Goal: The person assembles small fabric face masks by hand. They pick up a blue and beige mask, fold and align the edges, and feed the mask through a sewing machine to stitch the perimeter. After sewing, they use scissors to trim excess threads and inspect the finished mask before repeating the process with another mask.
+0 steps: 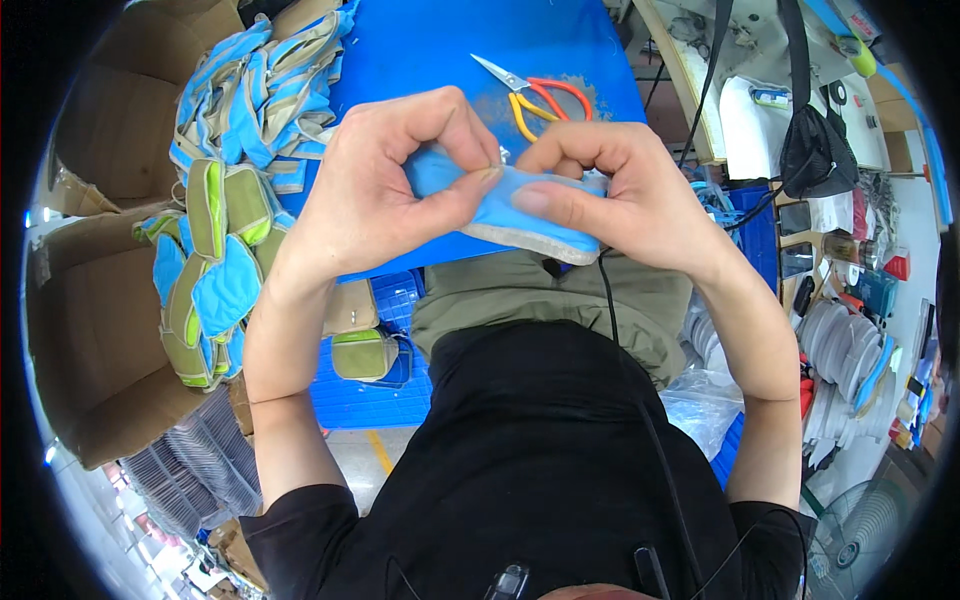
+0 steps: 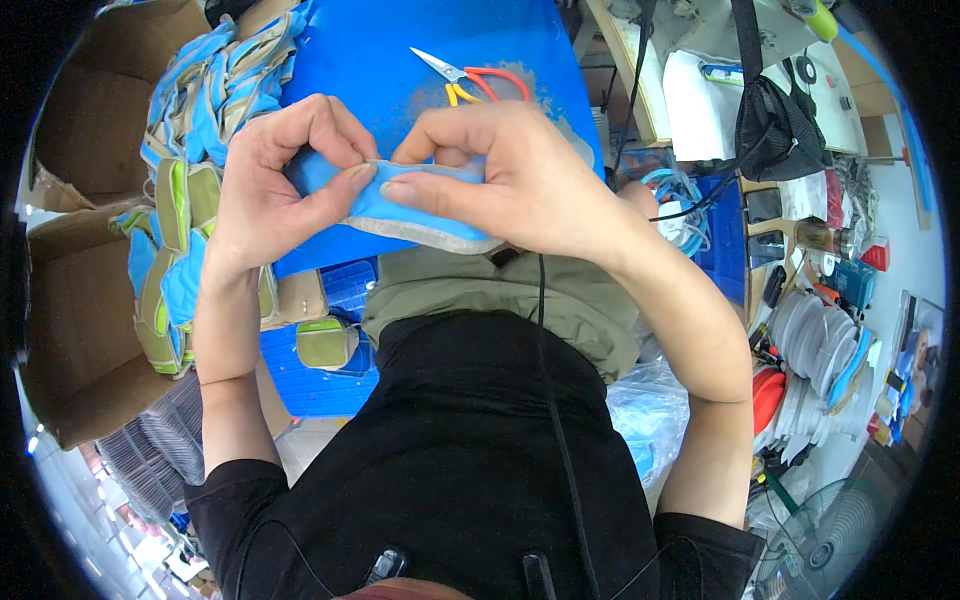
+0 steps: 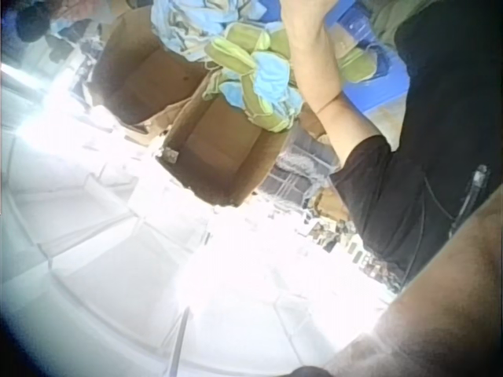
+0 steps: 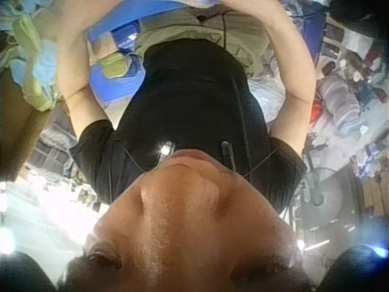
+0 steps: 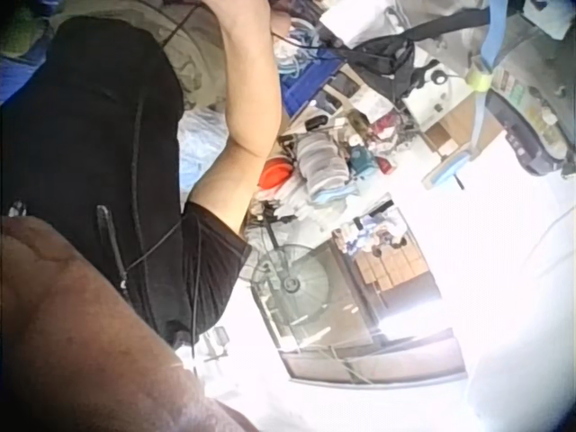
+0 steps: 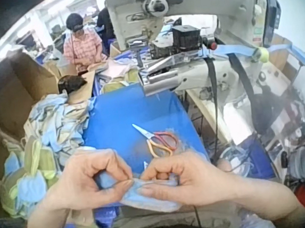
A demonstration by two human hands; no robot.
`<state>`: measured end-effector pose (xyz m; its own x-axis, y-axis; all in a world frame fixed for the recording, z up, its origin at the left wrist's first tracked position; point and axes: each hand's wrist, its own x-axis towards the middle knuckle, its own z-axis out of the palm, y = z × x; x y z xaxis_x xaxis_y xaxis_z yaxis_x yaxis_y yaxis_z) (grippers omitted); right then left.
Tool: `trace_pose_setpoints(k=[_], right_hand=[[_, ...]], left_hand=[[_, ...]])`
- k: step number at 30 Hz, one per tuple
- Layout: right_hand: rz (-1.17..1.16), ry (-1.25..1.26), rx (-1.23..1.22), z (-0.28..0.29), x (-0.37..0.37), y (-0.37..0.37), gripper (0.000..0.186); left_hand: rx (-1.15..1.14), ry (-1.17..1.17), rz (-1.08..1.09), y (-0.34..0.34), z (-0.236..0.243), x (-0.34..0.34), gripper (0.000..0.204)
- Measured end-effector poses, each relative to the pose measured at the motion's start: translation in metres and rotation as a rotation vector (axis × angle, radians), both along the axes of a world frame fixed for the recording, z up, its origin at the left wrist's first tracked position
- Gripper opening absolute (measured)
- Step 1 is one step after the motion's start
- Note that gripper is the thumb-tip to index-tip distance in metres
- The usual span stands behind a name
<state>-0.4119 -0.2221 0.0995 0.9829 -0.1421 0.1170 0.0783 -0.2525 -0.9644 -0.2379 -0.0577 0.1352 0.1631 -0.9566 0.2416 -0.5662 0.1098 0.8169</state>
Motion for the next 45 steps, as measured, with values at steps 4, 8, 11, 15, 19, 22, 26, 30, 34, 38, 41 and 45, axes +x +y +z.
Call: trace_pose_setpoints(k=[4,8,11,15,19,22,26,30,34,38,41,45], right_hand=[[0.022,0.091,0.042,0.002,0.0,0.0,0.024],[0.07,0.071,0.176,-0.002,0.0,0.002,0.025],[0.079,0.053,0.21,0.001,-0.002,0.005,0.025],[0.054,0.014,0.186,0.021,-0.013,0.013,0.022],[0.055,-0.094,0.214,0.039,-0.023,0.025,0.017],[0.09,-0.148,0.322,0.044,-0.028,0.035,0.015],[0.05,-0.332,0.418,0.031,-0.031,0.038,0.027],[-0.009,-0.324,0.681,0.041,-0.038,0.05,0.036],[-0.039,-0.369,0.764,0.049,-0.026,0.056,0.037],[-0.062,-0.303,0.786,0.041,-0.009,0.058,0.035],[-0.132,-0.3,0.675,0.039,0.01,0.071,0.035],[-0.015,-0.217,0.387,0.037,0.03,0.053,0.04]], left_hand=[[-0.003,0.005,-0.015,0.001,0.001,-0.001,0.014],[-0.009,-0.007,-0.032,0.003,0.004,-0.004,0.015],[-0.012,0.068,-0.003,0.009,0.005,-0.008,0.015],[-0.04,0.204,-0.017,0.021,0.01,-0.004,0.025],[0.01,0.478,-0.073,0.034,0.003,-0.005,0.047],[0.011,0.681,-0.099,0.049,-0.014,-0.004,0.056],[-0.016,0.782,-0.111,0.054,-0.04,-0.02,0.07],[-0.135,1.077,-0.19,0.06,-0.087,-0.033,0.052],[-0.185,1.223,-0.02,0.081,-0.128,-0.027,0.045],[-0.257,1.163,0.109,0.086,-0.148,-0.008,0.041],[-0.27,1.133,0.185,0.094,-0.156,0.006,0.035],[-0.154,0.673,0.498,0.121,-0.144,0.048,0.023]])
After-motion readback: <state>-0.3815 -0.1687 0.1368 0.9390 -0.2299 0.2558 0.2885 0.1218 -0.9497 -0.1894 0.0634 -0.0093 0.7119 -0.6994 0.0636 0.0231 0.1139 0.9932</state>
